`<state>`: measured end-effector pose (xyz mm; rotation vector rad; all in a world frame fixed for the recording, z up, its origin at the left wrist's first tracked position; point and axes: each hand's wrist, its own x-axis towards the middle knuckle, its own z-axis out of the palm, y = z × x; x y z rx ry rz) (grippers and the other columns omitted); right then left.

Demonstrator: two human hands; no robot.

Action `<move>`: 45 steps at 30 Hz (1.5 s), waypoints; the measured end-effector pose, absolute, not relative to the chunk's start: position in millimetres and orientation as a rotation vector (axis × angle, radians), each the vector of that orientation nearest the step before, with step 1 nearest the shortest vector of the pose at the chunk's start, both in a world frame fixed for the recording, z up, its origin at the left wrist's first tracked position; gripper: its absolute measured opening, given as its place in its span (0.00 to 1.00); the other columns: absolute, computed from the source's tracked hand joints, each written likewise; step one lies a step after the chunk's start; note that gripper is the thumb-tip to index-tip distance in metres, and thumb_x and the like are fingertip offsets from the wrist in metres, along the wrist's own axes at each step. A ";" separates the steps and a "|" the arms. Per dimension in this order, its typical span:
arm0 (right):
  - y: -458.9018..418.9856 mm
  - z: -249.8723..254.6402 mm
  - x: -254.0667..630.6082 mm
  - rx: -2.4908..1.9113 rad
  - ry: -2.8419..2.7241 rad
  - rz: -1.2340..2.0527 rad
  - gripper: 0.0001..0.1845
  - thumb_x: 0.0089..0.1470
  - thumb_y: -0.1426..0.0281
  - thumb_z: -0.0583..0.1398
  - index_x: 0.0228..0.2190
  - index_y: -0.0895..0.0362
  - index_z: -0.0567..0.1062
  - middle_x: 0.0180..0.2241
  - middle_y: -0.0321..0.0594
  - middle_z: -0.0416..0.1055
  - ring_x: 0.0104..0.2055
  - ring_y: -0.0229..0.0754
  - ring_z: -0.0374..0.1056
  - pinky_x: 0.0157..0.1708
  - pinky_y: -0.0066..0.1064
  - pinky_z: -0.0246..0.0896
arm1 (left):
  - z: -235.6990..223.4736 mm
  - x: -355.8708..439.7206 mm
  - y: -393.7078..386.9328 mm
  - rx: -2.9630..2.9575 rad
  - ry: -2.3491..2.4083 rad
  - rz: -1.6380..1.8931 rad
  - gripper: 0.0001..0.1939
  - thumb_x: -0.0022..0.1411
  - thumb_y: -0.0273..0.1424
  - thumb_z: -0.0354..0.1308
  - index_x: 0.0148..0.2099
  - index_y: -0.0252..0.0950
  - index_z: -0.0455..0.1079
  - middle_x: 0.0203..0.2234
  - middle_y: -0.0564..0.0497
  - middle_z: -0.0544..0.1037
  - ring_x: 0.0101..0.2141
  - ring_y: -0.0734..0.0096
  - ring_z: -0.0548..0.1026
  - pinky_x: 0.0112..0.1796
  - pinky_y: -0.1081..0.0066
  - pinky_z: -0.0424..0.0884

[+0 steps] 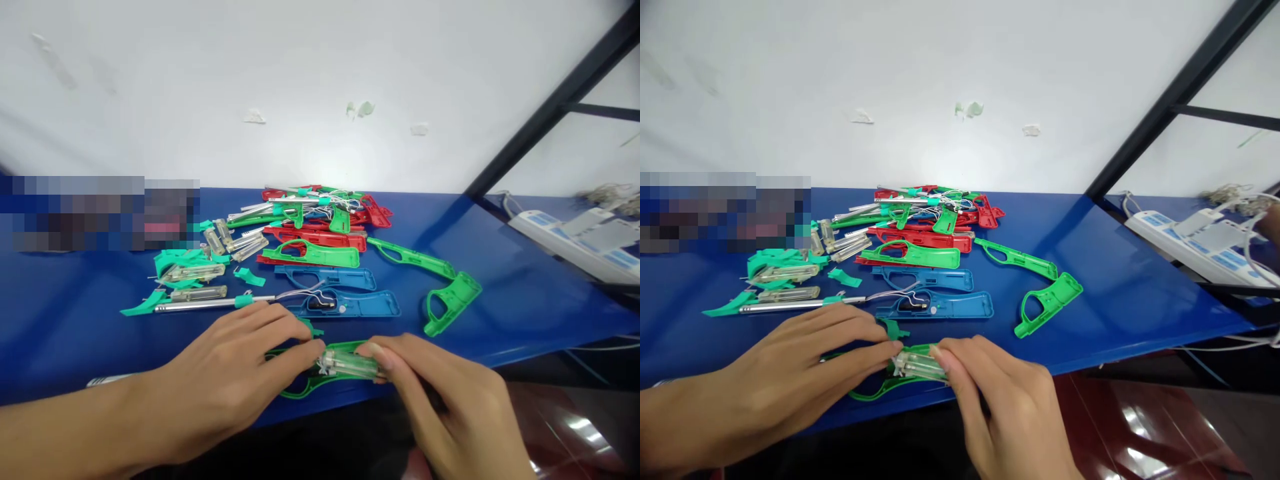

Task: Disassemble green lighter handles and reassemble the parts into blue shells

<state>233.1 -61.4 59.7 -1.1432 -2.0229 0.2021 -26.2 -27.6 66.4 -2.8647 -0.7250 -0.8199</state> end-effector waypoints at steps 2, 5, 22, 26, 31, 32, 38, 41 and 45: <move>-60.6 58.3 233.3 -1.150 -2.017 0.205 0.14 0.75 0.70 0.57 0.37 0.53 0.80 0.32 0.30 0.85 0.29 0.33 0.81 0.34 0.16 0.75 | 63.9 -26.1 -26.6 -2.859 -0.749 -0.823 0.17 0.83 0.25 0.40 0.52 0.37 0.71 0.39 0.51 0.82 0.38 0.66 0.79 0.42 0.66 0.74; -59.5 55.8 234.3 -1.162 -2.003 0.241 0.12 0.73 0.71 0.59 0.37 0.52 0.81 0.33 0.27 0.85 0.30 0.32 0.81 0.36 0.14 0.75 | 58.8 -25.8 -25.2 -2.854 -0.791 -0.826 0.16 0.83 0.27 0.43 0.50 0.38 0.73 0.38 0.52 0.82 0.37 0.65 0.78 0.39 0.65 0.72; -56.0 53.6 247.0 -1.324 -1.968 0.256 0.16 0.72 0.54 0.62 0.38 0.50 0.84 0.31 0.34 0.82 0.28 0.39 0.80 0.29 0.23 0.75 | 45.0 -32.3 -23.9 -2.934 -0.831 -0.749 0.14 0.79 0.22 0.47 0.49 0.37 0.74 0.39 0.49 0.79 0.36 0.63 0.76 0.37 0.64 0.70; -59.1 40.0 238.4 -1.294 -2.108 0.203 0.18 0.71 0.50 0.61 0.44 0.48 0.84 0.39 0.37 0.81 0.25 0.38 0.77 0.24 0.27 0.72 | 41.8 -33.1 -23.5 -2.935 -0.806 -0.761 0.12 0.77 0.21 0.48 0.50 0.36 0.73 0.39 0.49 0.78 0.37 0.63 0.76 0.37 0.64 0.71; -61.5 24.8 235.9 -1.269 -2.138 0.152 0.13 0.75 0.59 0.59 0.45 0.48 0.83 0.43 0.36 0.82 0.33 0.38 0.81 0.28 0.25 0.73 | 39.9 -31.1 -22.5 -2.899 -0.787 -0.722 0.11 0.75 0.20 0.49 0.49 0.36 0.72 0.39 0.48 0.78 0.36 0.63 0.77 0.37 0.65 0.72; -61.6 24.0 237.3 -1.266 -2.142 0.136 0.13 0.75 0.60 0.58 0.45 0.48 0.83 0.43 0.35 0.82 0.34 0.38 0.82 0.29 0.26 0.73 | 40.0 -30.4 -22.8 -2.887 -0.789 -0.718 0.12 0.75 0.20 0.49 0.48 0.36 0.72 0.39 0.48 0.78 0.36 0.64 0.77 0.36 0.65 0.72; -58.9 33.9 265.6 -1.355 -2.055 -0.095 0.08 0.73 0.61 0.63 0.45 0.48 0.82 0.43 0.36 0.82 0.38 0.39 0.83 0.31 0.25 0.74 | 41.0 -34.4 -24.3 -2.826 -0.814 -0.700 0.15 0.74 0.18 0.46 0.49 0.37 0.72 0.40 0.47 0.80 0.35 0.64 0.78 0.35 0.65 0.73; -58.8 43.4 273.9 -1.402 -1.977 -0.136 0.07 0.70 0.59 0.65 0.43 0.47 0.81 0.42 0.34 0.82 0.39 0.39 0.82 0.37 0.24 0.76 | 40.8 -37.6 -23.3 -2.762 -0.815 -0.682 0.17 0.75 0.18 0.43 0.50 0.36 0.72 0.41 0.47 0.81 0.36 0.63 0.78 0.34 0.65 0.72; -62.0 44.9 258.9 -1.223 -2.060 0.040 0.06 0.73 0.61 0.62 0.43 0.48 0.78 0.39 0.30 0.83 0.37 0.36 0.83 0.42 0.21 0.77 | 43.8 -33.4 -22.6 -2.645 -0.739 -0.765 0.16 0.79 0.19 0.43 0.53 0.34 0.73 0.39 0.48 0.83 0.37 0.64 0.79 0.40 0.63 0.72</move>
